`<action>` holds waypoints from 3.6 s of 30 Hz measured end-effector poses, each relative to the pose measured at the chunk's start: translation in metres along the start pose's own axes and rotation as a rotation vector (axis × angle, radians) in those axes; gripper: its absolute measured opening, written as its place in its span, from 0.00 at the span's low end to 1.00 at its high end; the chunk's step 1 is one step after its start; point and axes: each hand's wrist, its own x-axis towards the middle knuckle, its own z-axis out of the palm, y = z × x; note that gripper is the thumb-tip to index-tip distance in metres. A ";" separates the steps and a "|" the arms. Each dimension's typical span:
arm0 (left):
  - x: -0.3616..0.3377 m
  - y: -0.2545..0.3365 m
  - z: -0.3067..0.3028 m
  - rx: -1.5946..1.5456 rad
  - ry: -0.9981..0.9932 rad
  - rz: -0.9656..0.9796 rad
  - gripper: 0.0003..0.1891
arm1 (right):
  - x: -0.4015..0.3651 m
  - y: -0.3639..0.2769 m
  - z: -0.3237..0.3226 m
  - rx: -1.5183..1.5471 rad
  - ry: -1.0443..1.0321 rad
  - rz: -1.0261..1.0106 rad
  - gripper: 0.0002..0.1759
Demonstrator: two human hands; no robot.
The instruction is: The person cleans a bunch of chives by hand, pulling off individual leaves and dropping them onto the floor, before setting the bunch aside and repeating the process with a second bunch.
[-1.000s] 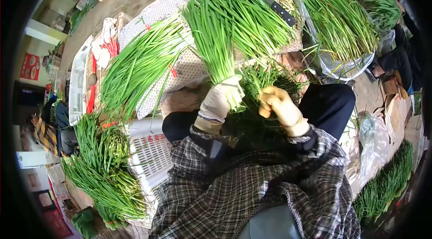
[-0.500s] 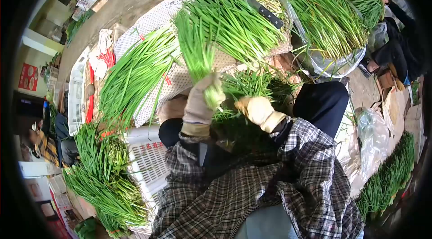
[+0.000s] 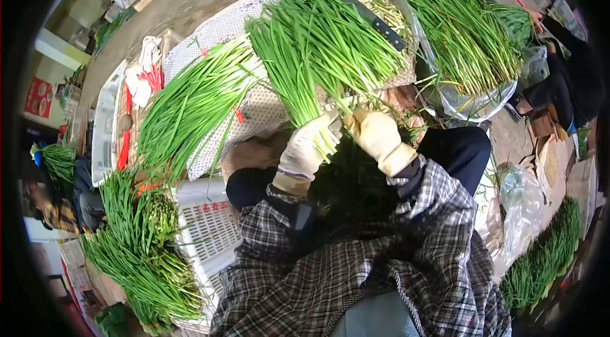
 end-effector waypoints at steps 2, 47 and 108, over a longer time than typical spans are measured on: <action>-0.001 -0.004 -0.004 -0.064 0.043 -0.023 0.14 | -0.016 -0.020 -0.003 0.073 -0.060 0.009 0.15; 0.003 0.003 0.000 -0.014 0.080 0.007 0.13 | 0.003 -0.023 -0.015 -0.036 0.009 0.023 0.21; -0.004 -0.013 -0.027 0.656 -0.145 0.256 0.09 | 0.076 -0.017 -0.029 1.413 -0.736 0.160 0.11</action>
